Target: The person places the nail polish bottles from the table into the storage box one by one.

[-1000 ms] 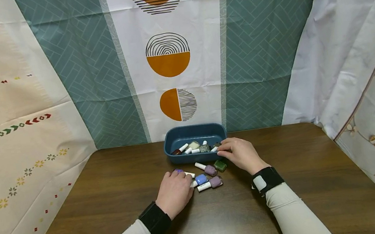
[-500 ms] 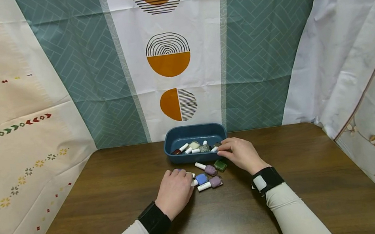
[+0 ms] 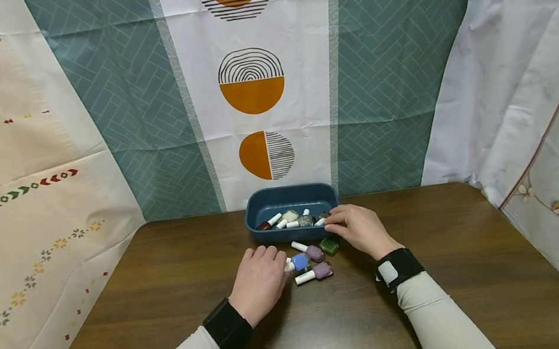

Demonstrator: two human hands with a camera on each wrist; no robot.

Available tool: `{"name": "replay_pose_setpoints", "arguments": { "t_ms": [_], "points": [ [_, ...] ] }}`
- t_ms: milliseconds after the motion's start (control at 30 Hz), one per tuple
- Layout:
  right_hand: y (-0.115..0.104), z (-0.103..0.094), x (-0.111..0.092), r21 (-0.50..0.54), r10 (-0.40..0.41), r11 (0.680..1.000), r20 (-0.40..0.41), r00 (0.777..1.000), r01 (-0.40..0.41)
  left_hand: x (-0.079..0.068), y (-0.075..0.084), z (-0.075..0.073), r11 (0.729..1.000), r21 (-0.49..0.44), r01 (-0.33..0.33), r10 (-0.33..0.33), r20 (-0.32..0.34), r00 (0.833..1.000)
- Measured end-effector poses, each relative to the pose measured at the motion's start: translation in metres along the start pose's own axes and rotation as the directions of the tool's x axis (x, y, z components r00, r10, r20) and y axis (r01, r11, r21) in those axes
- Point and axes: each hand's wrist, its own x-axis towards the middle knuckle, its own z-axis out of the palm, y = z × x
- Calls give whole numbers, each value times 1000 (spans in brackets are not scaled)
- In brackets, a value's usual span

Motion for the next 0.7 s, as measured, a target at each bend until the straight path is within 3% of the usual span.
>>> {"name": "replay_pose_setpoints", "arguments": {
  "t_ms": [500,700],
  "points": [
    [0,-1,0,-2,-2,1000,-3,1000,2,11,-12,-15,1000,-4,6,-6,-90,996],
    [0,-1,0,-4,10,1000,12,1000,-10,19,-19,-20,1000,3,18,-18,-97,995]
  ]
}}
